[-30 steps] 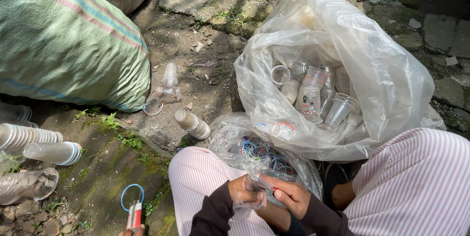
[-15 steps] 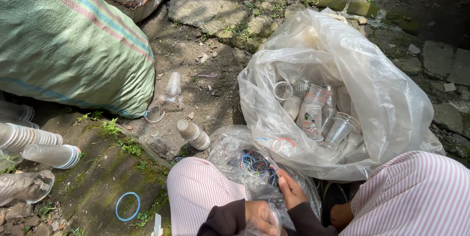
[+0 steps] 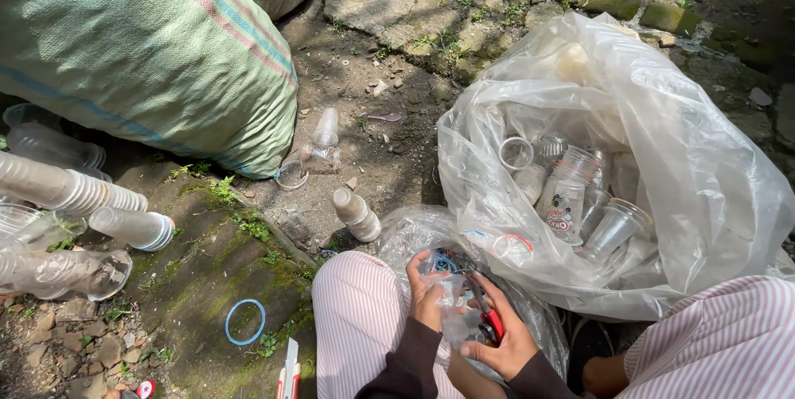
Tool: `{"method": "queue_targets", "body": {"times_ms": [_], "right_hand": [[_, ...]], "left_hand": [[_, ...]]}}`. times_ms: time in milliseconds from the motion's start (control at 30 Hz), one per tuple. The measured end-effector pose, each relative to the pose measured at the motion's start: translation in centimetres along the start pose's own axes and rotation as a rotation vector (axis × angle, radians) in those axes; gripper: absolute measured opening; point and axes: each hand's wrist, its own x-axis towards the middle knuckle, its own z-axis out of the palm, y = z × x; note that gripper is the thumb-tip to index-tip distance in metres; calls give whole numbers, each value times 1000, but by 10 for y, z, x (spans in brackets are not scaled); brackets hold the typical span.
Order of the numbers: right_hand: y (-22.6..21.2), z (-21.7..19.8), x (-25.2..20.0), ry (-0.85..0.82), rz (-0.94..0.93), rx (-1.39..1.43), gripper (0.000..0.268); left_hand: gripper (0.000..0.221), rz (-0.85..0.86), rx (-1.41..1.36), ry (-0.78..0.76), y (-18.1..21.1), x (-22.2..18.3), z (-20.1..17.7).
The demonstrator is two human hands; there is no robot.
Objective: Removing rims from plastic cups and sorting them into a bag for recycling
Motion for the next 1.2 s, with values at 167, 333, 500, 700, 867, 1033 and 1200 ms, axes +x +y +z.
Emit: {"method": "queue_targets", "body": {"times_ms": [167,333,500,700,867,1033,1200], "right_hand": [[0,12,7,118,23,-211,103],[10,-9,20,105,28,-26,91],[40,-20,25,103,347,495,37],[85,-30,11,-130,328,855,15],[61,-21,22,223,339,793,9],[38,-13,26,497,371,497,9],[61,-4,19,69,280,876,8]], "left_hand": [[25,-26,183,86,-31,11,-18],[38,-207,239,111,-59,19,-45],[55,-29,287,55,-102,42,-59],[62,-271,63,260,-102,54,-53],[77,-262,74,199,-47,36,-24],[113,387,279,-162,57,-41,40],[38,194,348,-39,60,-39,46]]}}
